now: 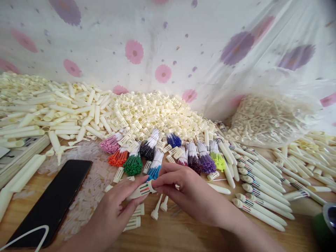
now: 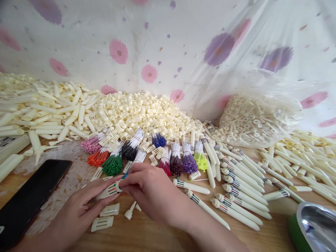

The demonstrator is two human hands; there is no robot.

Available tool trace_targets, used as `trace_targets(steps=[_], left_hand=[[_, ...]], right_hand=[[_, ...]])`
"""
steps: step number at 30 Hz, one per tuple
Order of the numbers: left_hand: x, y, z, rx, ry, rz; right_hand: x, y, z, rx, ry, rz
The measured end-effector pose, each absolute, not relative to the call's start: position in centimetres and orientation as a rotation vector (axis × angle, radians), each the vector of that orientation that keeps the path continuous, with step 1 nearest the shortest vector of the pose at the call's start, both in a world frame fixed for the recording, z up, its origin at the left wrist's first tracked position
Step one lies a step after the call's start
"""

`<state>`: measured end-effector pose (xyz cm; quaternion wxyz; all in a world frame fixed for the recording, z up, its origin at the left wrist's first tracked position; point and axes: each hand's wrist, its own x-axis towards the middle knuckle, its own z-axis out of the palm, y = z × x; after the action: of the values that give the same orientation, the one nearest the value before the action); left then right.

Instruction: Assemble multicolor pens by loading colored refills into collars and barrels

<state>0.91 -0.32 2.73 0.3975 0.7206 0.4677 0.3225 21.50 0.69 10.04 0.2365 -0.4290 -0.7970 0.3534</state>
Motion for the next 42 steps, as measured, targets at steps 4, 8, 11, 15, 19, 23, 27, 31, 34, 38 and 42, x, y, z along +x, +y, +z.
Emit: trace_targets(steps=[4, 8, 11, 15, 19, 23, 27, 31, 34, 38, 42], left_hand=[[0.4, -0.1, 2.6, 2.087, 1.135, 0.986], [0.2, 0.1, 2.6, 2.187, 1.111, 1.072], [0.4, 0.1, 2.7, 2.195, 1.099, 1.072], [0.6, 0.0, 3.0, 2.172, 1.113, 1.020], [0.5, -0.1, 2.9, 2.082, 1.204, 0.953], [0.3, 0.3, 2.6, 1.990, 1.274, 0.928], [0.4, 0.5, 2.6, 1.804, 1.321, 0.885], [0.4, 0.5, 2.5, 1.656, 1.329, 0.842], [0.3, 0.6, 2.5, 1.544, 1.322, 0.839], [0.5, 0.9, 3.2, 1.455, 1.293, 0.911], [1.2, 1.0, 4.5, 1.464, 1.233, 0.904]], right_hand=[[21.6, 1.2, 9.3, -1.110, -1.914, 1.353], [21.3, 1.7, 8.6, -1.130, -1.740, 1.513], [21.0, 1.8, 8.2, -1.149, -1.752, 1.484], [21.3, 2.0, 8.0, -1.121, -1.721, 1.603], [21.9, 2.3, 8.0, -1.068, -1.749, 1.669], [22.3, 2.4, 8.3, -1.070, -1.808, 1.541], [23.6, 2.7, 9.5, -1.210, -1.850, 1.261], [25.3, 3.6, 10.2, -1.428, -1.805, 0.920], [25.9, 4.2, 9.9, -1.564, -1.839, 0.670], [25.8, 4.2, 9.6, -1.568, -2.066, 0.496], [26.3, 3.6, 10.3, -1.577, -2.344, 0.386]])
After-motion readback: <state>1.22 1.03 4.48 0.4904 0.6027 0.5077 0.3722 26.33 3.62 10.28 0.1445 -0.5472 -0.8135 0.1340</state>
